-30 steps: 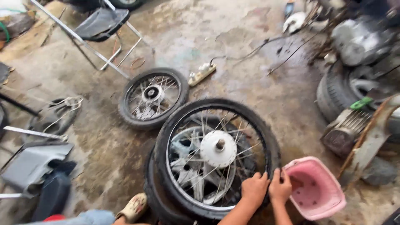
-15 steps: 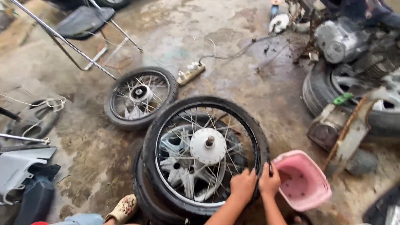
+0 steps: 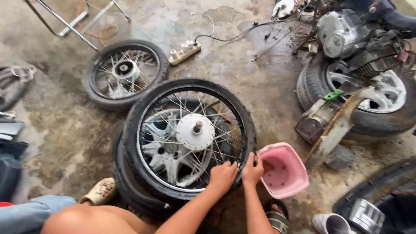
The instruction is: A person is working on a motorcycle wheel, applying liquid to the rim and using a tool to manipulate the tire bead.
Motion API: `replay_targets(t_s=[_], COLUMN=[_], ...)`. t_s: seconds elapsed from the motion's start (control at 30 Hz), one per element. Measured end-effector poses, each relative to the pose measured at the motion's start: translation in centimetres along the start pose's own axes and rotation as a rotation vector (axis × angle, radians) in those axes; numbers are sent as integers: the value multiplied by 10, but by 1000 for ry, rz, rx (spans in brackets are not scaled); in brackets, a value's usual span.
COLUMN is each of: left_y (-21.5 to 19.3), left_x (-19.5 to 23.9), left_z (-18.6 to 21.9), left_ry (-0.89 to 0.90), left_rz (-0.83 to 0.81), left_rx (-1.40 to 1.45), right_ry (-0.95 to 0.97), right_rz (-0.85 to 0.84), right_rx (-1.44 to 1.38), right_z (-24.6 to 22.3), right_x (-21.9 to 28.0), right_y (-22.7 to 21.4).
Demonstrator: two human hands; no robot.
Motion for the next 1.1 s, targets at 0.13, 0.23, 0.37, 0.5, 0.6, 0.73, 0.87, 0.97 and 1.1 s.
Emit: replay_targets(t_s=[0.13, 0.23, 0.37, 0.5, 0.6, 0.73, 0.87, 0.97, 1.1], left_y=[48, 20, -21, -14, 7, 1, -34, -38, 9], left_x=[-28, -12, 14, 11, -5, -2, 6, 6, -6], left_z=[13, 4, 15, 8, 5, 5, 20, 24, 10], left_ry=[44, 26, 6, 30, -10, -59, -7, -1, -16], left_rz=[192, 117, 97, 114, 97, 82, 23, 16, 31], left_rx=[-408, -156, -120, -121, -92, -95, -49, -64, -55], right_ry=[-138, -116, -81, -108, -73, -40, -39, -53, -81], right_rz=[165, 131, 114, 148, 133, 136, 98, 94, 108], right_rx=[-48, 15, -13, -78, -22, 5, -12, -28, 19], right_z=[38, 32, 32, 36, 35, 34, 11, 14, 25], right_x=[-32, -17, -22, -30, -27, -14, -14, -19, -17], right_y=[13, 16, 15, 23, 23, 21, 5, 7, 12])
Point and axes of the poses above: each hand's wrist, its own x-axis away from the middle knuckle, its own y-axis out of the palm, z = x × y, the point moved 3 cm from there along -x, towards the middle knuckle, and after that the axes turned 12 degrees about x, right-handed, at the moved point
